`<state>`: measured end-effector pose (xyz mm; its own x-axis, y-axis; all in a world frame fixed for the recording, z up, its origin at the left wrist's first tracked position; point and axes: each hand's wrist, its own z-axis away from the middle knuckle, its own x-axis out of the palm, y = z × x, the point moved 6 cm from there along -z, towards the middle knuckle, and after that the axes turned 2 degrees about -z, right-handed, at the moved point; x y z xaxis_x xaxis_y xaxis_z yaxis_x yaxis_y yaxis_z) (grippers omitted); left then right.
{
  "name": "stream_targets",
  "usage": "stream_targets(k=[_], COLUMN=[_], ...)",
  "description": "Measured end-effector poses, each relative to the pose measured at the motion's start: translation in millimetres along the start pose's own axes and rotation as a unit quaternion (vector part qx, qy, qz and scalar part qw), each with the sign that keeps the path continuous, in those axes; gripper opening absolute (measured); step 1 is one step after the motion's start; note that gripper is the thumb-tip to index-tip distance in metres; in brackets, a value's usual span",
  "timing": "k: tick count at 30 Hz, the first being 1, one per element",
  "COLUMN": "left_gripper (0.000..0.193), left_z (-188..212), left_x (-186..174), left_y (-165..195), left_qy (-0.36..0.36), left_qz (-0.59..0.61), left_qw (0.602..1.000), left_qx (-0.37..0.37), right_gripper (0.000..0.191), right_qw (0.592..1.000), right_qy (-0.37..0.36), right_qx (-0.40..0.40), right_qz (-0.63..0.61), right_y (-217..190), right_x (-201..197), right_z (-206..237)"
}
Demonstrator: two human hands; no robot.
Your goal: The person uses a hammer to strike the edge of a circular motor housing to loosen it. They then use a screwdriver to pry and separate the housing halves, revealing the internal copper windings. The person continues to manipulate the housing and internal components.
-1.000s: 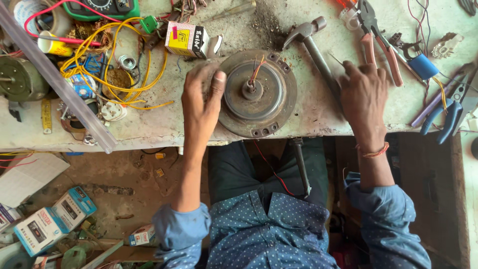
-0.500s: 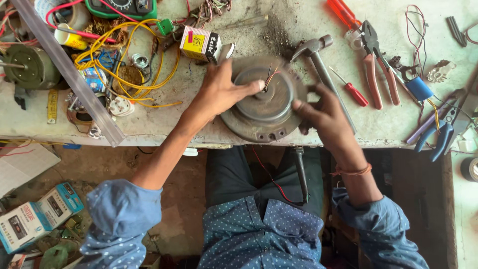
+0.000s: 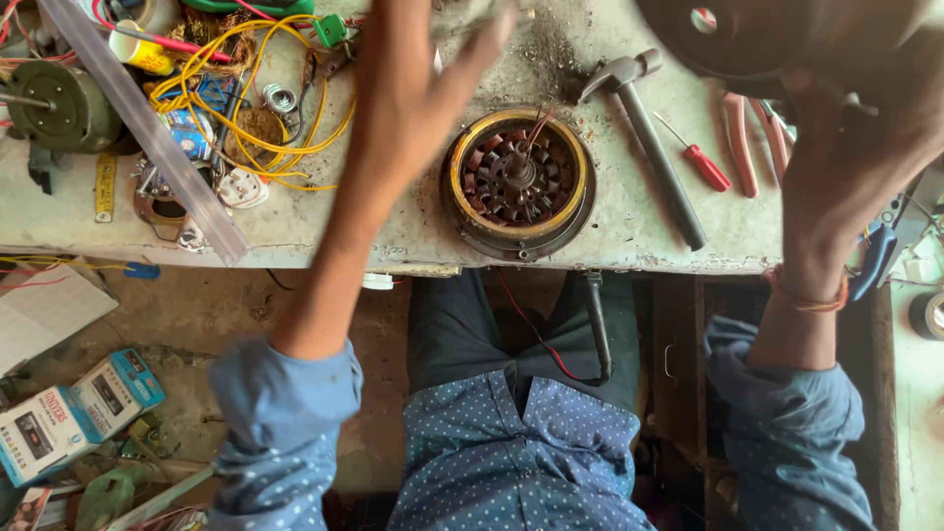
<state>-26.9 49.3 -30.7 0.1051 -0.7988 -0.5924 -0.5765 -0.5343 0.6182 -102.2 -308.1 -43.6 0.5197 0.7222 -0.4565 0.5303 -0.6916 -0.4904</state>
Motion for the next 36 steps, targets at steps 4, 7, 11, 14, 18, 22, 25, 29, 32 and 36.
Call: stream_targets(k=[4,7,11,14,18,22,25,29,32,36], left_gripper=[0.078,0.11,0.145,0.149,0.141,0.136,0.129,0.127,0.119,0.094], left_z=[76.7,116.1,124.2,117.0,114.0,118.1,120.6,115.8,103.9,77.7], left_x=[30.7,58.6,84.7,91.2,93.9,94.3,93.0,84.3,63.1,27.6], left_y=[-20.5,-24.4,-26.5,-25.9,-24.8,-28.3,-27.1,-20.5,-20.1,-33.0], left_qy=[-0.016,-0.071,-0.115,-0.113,-0.102,-0.081,-0.052,-0.003,0.048,0.081], left_qz=[-0.007,-0.059,-0.136,-0.126,-0.121,-0.117,-0.092,-0.084,0.013,0.128], left_qw=[0.997,0.993,0.979,0.978,0.981,0.985,0.992,0.996,0.998,0.983], left_qx=[-0.072,-0.074,-0.098,-0.12,-0.114,-0.097,-0.07,-0.038,-0.048,-0.1], right_gripper=[0.015,0.017,0.021,0.029,0.041,0.049,0.053,0.059,0.06,0.053], right_qw=[0.957,0.918,0.938,0.947,0.956,0.966,0.967,0.97,0.969,0.974], right_qy=[-0.012,-0.042,-0.064,-0.078,-0.093,-0.101,-0.096,-0.076,-0.065,-0.063], right_qx=[-0.027,-0.014,0.001,0.036,0.09,0.11,0.117,0.123,0.13,0.137], right_qz=[0.288,0.394,0.341,0.311,0.262,0.212,0.203,0.196,0.201,0.169], right_y=[46.4,75.5,92.4,96.3,89.3,68.3,50.5,31.5,23.7,16.3], right_x=[9.6,18.8,23.1,26.9,28.9,28.8,28.7,25.5,23.7,31.7], right_z=[34.8,62.1,87.8,95.1,97.2,97.3,97.8,100.9,106.2,114.3])
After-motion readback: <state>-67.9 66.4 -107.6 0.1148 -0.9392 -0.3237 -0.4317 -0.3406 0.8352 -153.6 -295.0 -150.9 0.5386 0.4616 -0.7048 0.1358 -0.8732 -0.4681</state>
